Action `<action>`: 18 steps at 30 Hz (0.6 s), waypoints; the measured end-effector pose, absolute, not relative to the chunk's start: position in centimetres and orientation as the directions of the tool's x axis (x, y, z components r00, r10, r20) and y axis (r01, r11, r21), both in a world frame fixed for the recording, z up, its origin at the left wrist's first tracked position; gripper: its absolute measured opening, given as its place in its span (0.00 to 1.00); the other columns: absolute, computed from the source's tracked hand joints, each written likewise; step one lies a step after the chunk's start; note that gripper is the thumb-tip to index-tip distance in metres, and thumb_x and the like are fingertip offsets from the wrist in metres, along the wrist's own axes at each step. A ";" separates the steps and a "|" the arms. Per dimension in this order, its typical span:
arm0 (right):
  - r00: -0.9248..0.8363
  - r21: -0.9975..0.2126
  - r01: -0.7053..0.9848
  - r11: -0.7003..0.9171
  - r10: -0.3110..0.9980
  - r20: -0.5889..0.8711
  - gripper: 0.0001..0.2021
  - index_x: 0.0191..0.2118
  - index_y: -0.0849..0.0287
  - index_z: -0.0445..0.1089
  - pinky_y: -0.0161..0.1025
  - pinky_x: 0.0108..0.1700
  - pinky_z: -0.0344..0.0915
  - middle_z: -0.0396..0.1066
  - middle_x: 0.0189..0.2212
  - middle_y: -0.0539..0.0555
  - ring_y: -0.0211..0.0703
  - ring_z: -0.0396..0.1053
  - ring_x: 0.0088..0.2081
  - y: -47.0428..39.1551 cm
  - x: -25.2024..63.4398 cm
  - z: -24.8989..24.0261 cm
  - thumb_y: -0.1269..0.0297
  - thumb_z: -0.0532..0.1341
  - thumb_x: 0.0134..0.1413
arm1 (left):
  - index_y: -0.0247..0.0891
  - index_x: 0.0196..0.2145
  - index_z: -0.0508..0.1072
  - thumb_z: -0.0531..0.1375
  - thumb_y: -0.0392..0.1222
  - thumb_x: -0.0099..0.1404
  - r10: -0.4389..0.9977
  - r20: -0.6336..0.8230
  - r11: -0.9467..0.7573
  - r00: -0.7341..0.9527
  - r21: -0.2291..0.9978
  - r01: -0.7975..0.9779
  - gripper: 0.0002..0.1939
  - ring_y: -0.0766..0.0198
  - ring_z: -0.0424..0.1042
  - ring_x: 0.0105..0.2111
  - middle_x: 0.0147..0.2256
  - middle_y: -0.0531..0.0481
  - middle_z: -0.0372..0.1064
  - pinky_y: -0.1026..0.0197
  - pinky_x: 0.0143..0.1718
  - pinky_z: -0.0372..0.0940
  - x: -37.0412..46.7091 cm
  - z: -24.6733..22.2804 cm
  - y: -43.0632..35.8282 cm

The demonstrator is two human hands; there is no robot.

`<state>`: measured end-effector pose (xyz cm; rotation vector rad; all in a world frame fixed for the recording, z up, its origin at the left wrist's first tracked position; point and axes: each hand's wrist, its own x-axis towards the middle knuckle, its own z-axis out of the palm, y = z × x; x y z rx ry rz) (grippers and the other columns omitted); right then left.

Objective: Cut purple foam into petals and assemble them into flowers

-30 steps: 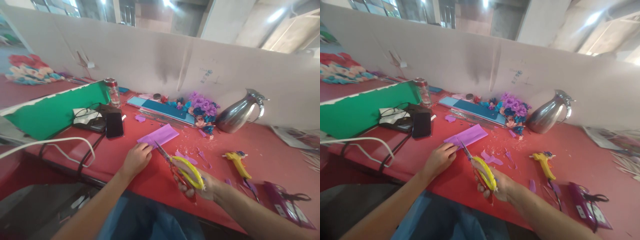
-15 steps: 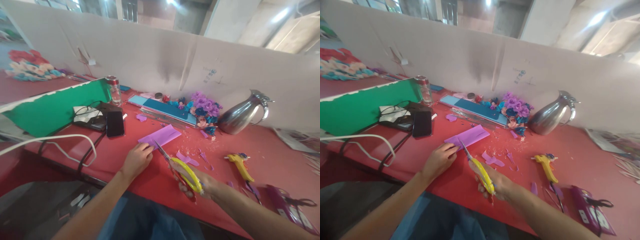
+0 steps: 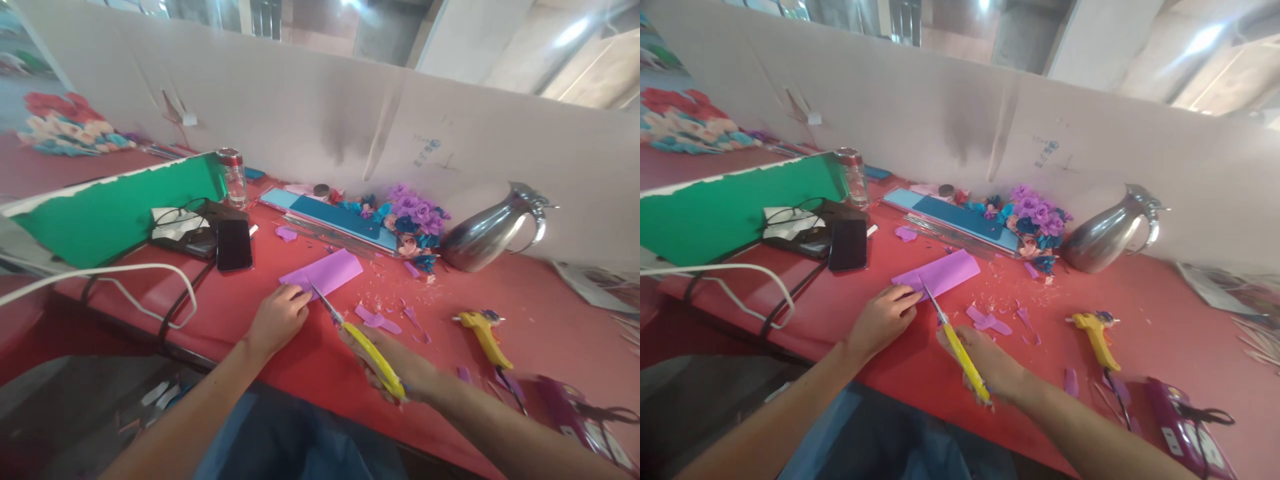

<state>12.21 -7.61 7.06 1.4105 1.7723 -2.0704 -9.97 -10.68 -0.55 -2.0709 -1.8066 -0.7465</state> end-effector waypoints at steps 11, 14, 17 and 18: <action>-0.498 -0.635 0.543 -0.550 0.397 -0.771 0.22 0.29 0.56 0.58 0.28 0.10 0.53 0.56 0.14 0.43 0.31 0.54 0.11 -6.5 11.7 7.0 0.40 0.51 0.55 | 0.39 0.41 0.76 0.54 0.33 0.62 0.828 0.557 -0.202 0.066 0.188 0.961 0.14 0.61 0.72 0.38 0.38 0.46 0.73 0.61 0.41 0.68 -10.1 -0.5 -10.9; -0.493 -0.607 0.584 -0.539 0.358 -0.793 0.24 0.27 0.57 0.57 0.29 0.10 0.54 0.56 0.12 0.44 0.32 0.55 0.11 -6.1 11.1 7.3 0.38 0.49 0.56 | 0.41 0.41 0.76 0.53 0.34 0.63 0.829 0.557 -0.203 0.052 0.213 0.956 0.14 0.62 0.72 0.39 0.38 0.46 0.73 0.61 0.41 0.68 -10.2 -0.4 -11.1; -0.484 -0.612 0.618 -0.493 0.376 -0.790 0.23 0.28 0.56 0.57 0.27 0.10 0.53 0.55 0.12 0.42 0.31 0.53 0.10 -6.0 10.9 7.0 0.39 0.50 0.56 | 0.41 0.41 0.76 0.52 0.34 0.64 0.834 0.550 -0.208 0.049 0.231 0.951 0.14 0.62 0.72 0.39 0.38 0.47 0.73 0.61 0.42 0.68 -10.2 -0.2 -11.3; -0.502 -0.644 0.604 -0.470 0.403 -0.765 0.22 0.29 0.56 0.57 0.27 0.09 0.52 0.54 0.12 0.41 0.31 0.52 0.10 -6.1 10.9 6.8 0.40 0.51 0.55 | 0.41 0.42 0.76 0.52 0.35 0.64 0.837 0.544 -0.212 0.053 0.234 0.949 0.14 0.62 0.73 0.39 0.39 0.47 0.73 0.61 0.42 0.68 -10.2 -0.1 -11.3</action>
